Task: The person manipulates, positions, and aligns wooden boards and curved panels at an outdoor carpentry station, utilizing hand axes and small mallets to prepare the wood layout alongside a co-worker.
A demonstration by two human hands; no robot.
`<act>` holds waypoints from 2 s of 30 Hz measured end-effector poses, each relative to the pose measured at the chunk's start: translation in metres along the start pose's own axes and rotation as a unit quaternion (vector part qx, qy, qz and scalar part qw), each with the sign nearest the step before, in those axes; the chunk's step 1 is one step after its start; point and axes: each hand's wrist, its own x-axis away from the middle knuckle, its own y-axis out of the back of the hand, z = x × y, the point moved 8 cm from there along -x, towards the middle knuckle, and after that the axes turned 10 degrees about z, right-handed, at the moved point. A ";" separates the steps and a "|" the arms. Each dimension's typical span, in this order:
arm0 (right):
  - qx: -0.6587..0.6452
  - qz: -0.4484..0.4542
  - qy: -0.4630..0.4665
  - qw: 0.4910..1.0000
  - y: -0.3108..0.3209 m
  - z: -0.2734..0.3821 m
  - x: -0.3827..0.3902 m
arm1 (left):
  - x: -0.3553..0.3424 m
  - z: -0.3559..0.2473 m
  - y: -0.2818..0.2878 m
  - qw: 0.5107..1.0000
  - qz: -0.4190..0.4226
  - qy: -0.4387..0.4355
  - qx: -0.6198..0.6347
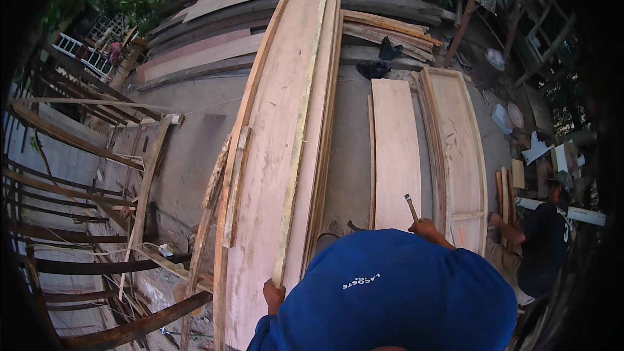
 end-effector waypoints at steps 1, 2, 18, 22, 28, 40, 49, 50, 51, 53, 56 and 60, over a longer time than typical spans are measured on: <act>0.194 0.007 0.113 0.974 0.009 -0.002 -0.008 | -0.011 -0.009 -0.003 0.998 0.015 0.028 -0.054; 0.287 0.007 0.114 0.951 0.001 -0.001 -0.017 | -0.015 -0.007 0.000 0.992 0.022 0.067 -0.106; 0.370 0.001 0.063 0.927 0.003 0.006 -0.030 | -0.066 -0.019 -0.016 0.980 0.033 0.124 -0.155; 0.413 0.044 0.149 0.897 0.021 0.066 -0.070 | -0.079 -0.039 -0.022 0.980 0.031 0.129 -0.146; 0.357 0.118 0.145 0.915 0.012 0.190 -0.119 | -0.034 -0.041 -0.030 0.986 -0.031 0.128 -0.104; 0.019 0.197 0.188 0.962 -0.158 0.483 -0.196 | -0.007 -0.078 -0.039 0.964 -0.085 0.241 -0.077; 0.034 0.093 0.199 0.975 -0.224 0.552 -0.249 | -0.018 -0.064 -0.027 0.947 -0.119 0.279 -0.108; 0.043 0.111 0.195 0.973 -0.223 0.554 -0.255 | -0.022 -0.063 -0.025 0.953 -0.107 0.267 -0.100; 0.055 0.132 0.193 0.971 -0.227 0.557 -0.258 | -0.021 -0.062 -0.020 0.953 -0.106 0.266 -0.101; 0.056 0.137 0.200 0.969 -0.229 0.561 -0.259 | -0.022 -0.058 -0.024 0.962 -0.031 0.264 -0.053; 0.050 0.126 0.203 0.970 -0.222 0.568 -0.251 | -0.029 -0.071 -0.047 0.964 0.023 0.264 -0.033; 0.082 0.115 0.147 0.979 -0.212 0.573 -0.257 | -0.034 -0.067 -0.033 0.974 -0.001 0.225 -0.029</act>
